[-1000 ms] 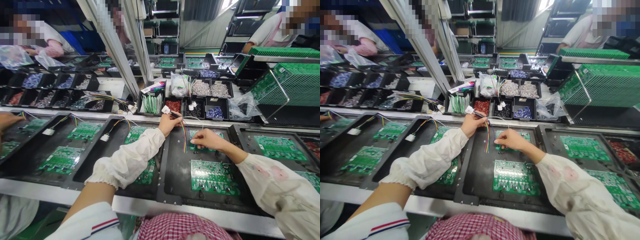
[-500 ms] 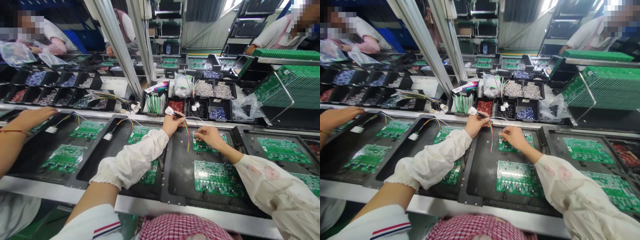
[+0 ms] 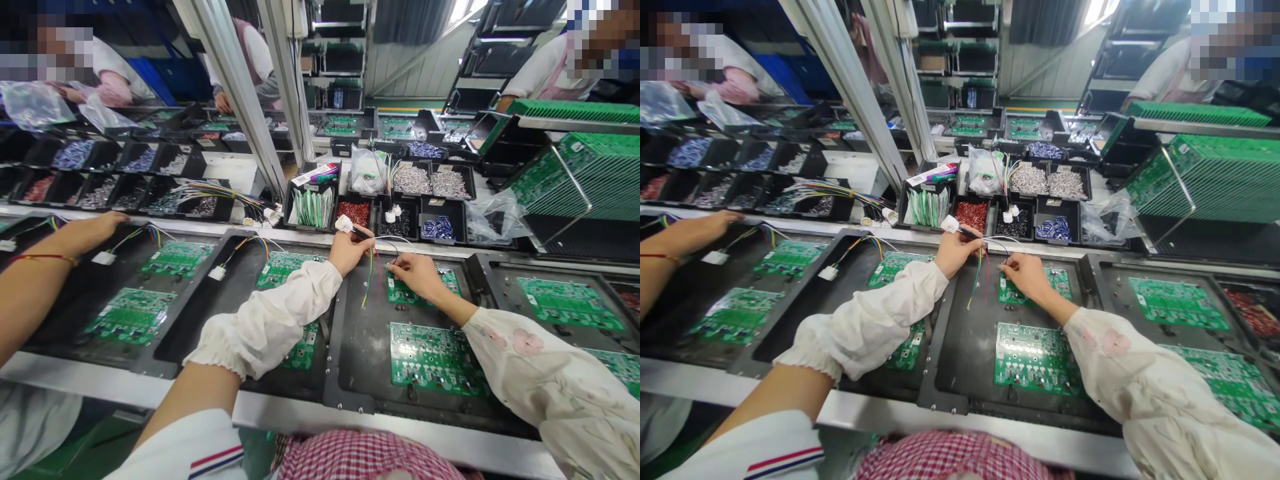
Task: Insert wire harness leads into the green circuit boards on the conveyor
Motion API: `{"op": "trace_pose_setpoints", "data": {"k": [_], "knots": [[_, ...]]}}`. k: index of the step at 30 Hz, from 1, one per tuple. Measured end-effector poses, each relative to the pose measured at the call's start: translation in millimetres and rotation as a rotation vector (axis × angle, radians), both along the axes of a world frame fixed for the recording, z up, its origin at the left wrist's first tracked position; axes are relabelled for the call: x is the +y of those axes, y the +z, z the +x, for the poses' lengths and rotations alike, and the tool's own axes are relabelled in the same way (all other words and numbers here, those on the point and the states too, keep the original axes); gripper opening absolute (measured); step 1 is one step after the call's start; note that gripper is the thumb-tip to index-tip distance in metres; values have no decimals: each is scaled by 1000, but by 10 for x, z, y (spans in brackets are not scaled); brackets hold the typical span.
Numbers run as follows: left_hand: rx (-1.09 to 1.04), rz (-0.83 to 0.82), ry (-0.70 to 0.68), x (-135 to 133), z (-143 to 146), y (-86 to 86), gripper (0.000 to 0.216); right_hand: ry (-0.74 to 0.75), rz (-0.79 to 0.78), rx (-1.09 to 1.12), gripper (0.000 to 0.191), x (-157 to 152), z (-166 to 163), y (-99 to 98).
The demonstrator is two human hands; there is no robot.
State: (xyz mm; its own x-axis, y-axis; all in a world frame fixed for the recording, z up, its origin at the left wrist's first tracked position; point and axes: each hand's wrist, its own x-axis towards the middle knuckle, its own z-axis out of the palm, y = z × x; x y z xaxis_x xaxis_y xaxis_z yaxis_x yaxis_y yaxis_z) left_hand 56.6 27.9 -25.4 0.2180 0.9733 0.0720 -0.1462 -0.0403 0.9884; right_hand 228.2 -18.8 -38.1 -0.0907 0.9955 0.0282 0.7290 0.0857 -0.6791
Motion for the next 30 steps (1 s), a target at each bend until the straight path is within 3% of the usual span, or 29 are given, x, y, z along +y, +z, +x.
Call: {"op": "trace_pose_setpoints", "data": {"k": [4,7,9,12,14,23,30], "knots": [[-4,-19,30,-5,14,-3,15,65,-58,-139,28,-76,28,125],[-20,-39,31,-9,28,6,15,258,-263,21,29,-174,20,188],[-28,-48,43,-12,33,13,16,241,-308,131,22,-199,-5,181],[-28,-45,45,-14,30,14,17,25,-192,176,18,-149,-33,112],[-15,-38,33,-11,23,4,17,-38,-122,162,16,-99,-33,55],[51,-3,32,-2,17,-27,16,-48,-42,82,15,-86,-21,-37],[59,4,41,3,15,-38,16,-32,-33,-43,15,-83,-34,62]]}}
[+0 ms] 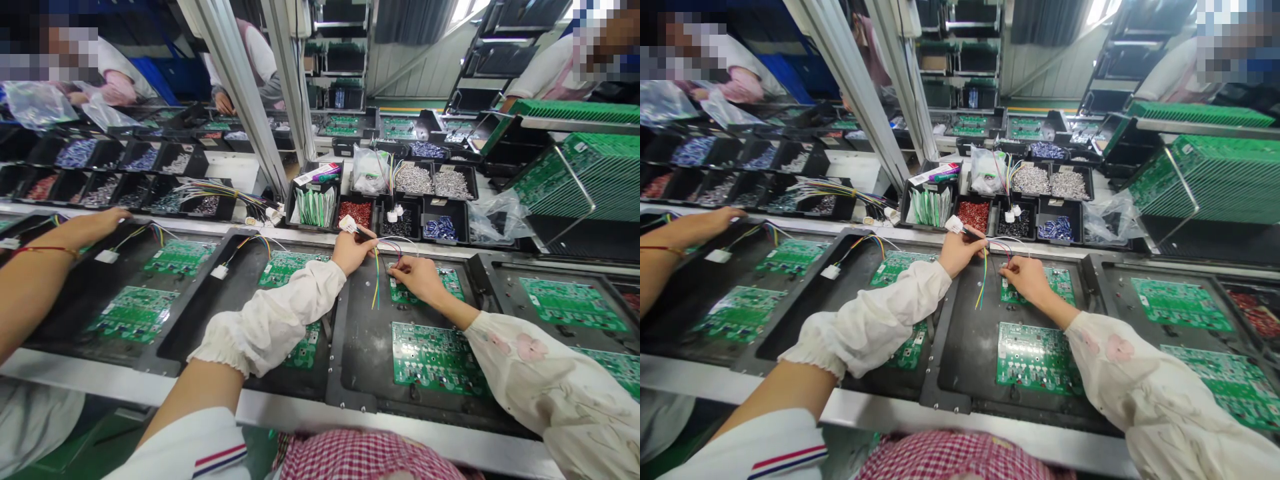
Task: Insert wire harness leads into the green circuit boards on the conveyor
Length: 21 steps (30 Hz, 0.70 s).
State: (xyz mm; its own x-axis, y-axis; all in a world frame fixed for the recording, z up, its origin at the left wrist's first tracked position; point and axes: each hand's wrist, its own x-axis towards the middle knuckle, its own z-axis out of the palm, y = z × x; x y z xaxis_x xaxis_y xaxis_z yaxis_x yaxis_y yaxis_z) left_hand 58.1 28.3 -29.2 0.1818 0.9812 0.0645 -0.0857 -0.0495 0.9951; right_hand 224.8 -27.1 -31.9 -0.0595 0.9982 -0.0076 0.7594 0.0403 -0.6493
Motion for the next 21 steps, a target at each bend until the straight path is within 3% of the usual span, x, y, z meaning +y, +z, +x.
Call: {"op": "trace_pose_setpoints", "data": {"k": [3,7,9,12,21], "knots": [[18,-2,-4,18,-1,-26,16,85,-68,-32,21,-64,43,101],[-13,-10,-24,43,12,-63,17,222,-243,208,27,-126,1,161],[-28,-20,-49,44,18,-69,18,140,-115,240,19,-80,-46,146],[-39,-22,-68,25,22,-46,18,59,91,97,11,46,-81,99],[17,2,-46,-12,26,19,13,73,137,-40,10,115,-39,18]]}}
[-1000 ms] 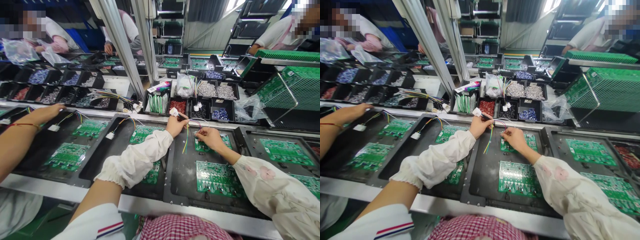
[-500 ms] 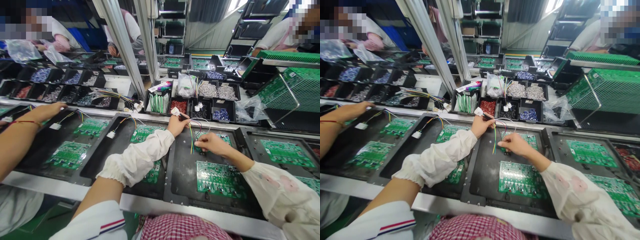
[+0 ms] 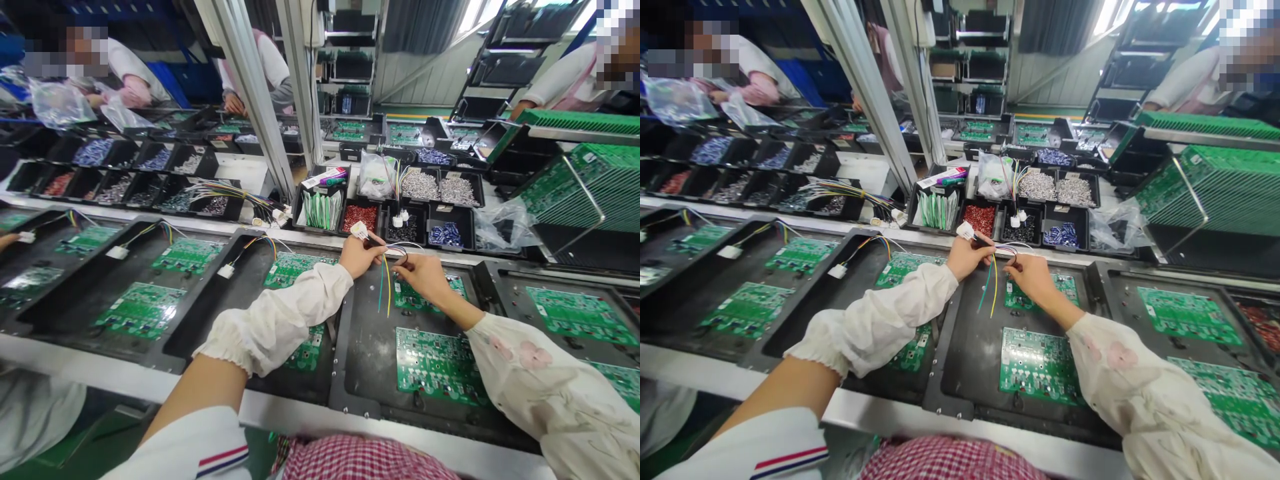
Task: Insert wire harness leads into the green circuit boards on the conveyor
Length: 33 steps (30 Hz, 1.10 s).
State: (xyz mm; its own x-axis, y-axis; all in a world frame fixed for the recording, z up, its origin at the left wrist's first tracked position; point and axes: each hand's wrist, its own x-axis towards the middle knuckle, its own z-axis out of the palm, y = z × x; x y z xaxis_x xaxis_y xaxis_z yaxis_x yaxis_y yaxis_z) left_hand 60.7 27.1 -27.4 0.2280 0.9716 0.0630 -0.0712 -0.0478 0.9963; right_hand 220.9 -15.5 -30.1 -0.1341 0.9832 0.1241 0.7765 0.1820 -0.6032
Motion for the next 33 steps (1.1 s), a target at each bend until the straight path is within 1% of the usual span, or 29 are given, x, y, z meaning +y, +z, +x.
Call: {"op": "trace_pose_setpoints", "data": {"k": [3,10,13,15,17,19,20,21,22,23,25,26,29,33], "knots": [[30,0,6,2,1,-1,11,-8,-3,2,9,-2,5,-10],[23,0,2,3,3,-10,13,-12,5,-31,8,25,-9,-16],[34,11,3,4,-2,-18,12,-8,-26,-51,7,0,-5,31],[44,19,5,8,-6,-22,11,-7,-62,-40,9,-77,17,91],[46,22,11,14,-7,-23,11,31,-187,31,12,-193,44,152],[44,15,18,20,-5,-20,11,124,-380,153,15,-297,59,188],[41,9,19,21,-3,-18,11,161,-452,214,18,-326,59,190],[39,0,16,22,-2,-17,11,168,-473,263,19,-333,55,180],[39,-8,9,21,-1,-15,10,140,-434,294,18,-318,48,160],[41,-16,1,19,0,-14,9,81,-356,304,16,-285,40,134],[48,-24,-9,13,2,-14,8,-17,-202,258,13,-191,28,73],[53,-26,-10,10,3,-14,7,-34,-155,217,11,-145,25,45],[65,-37,-2,2,9,-8,7,-10,-124,109,9,-70,20,2],[70,-46,-10,-9,11,22,6,-16,-132,60,9,-94,14,27]]}}
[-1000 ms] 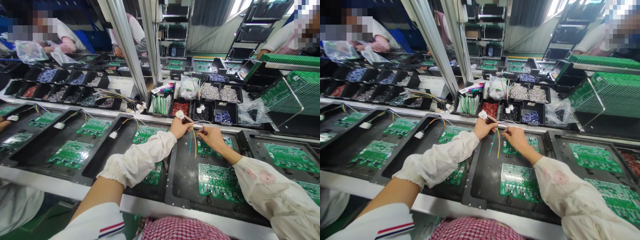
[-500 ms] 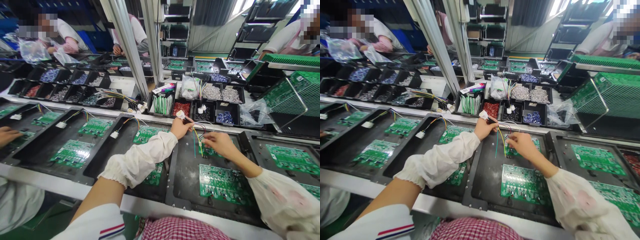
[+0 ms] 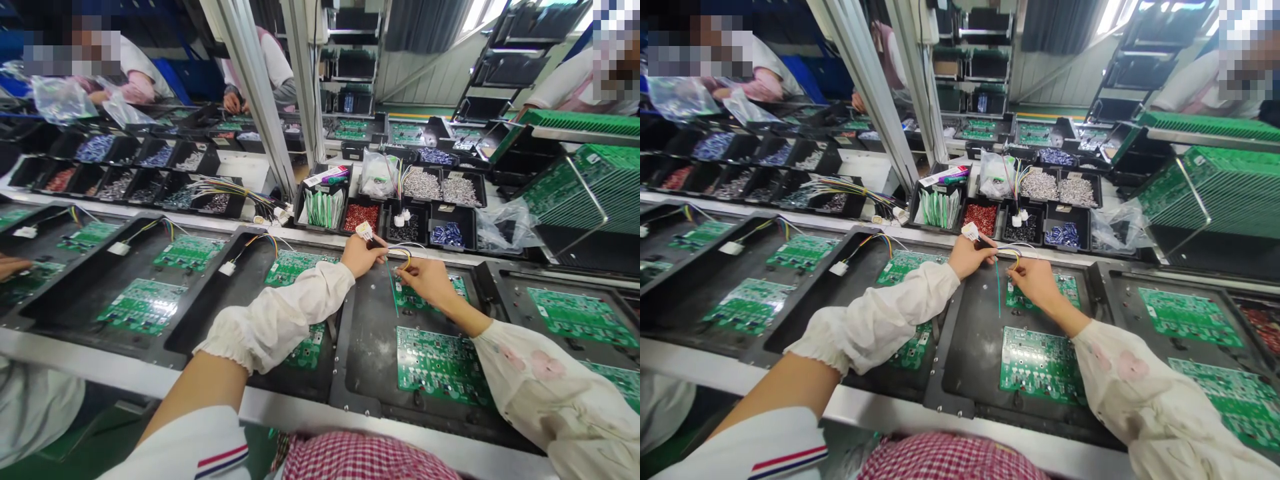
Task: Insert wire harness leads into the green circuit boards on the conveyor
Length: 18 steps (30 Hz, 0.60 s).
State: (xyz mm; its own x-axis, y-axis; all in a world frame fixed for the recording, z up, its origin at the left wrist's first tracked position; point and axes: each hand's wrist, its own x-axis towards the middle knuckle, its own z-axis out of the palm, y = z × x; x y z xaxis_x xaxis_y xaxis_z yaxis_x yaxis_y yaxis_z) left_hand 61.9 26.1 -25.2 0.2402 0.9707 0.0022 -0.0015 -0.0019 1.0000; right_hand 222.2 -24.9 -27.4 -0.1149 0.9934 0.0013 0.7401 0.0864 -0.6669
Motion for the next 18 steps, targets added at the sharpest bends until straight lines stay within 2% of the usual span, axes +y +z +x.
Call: {"op": "trace_pose_setpoints", "data": {"k": [10,18], "knots": [[11,13,-3,6,-7,-21,7,8,1,-35,10,-16,10,11],[12,1,6,-3,-1,-8,7,-5,156,-249,11,-30,-3,-44]]}}
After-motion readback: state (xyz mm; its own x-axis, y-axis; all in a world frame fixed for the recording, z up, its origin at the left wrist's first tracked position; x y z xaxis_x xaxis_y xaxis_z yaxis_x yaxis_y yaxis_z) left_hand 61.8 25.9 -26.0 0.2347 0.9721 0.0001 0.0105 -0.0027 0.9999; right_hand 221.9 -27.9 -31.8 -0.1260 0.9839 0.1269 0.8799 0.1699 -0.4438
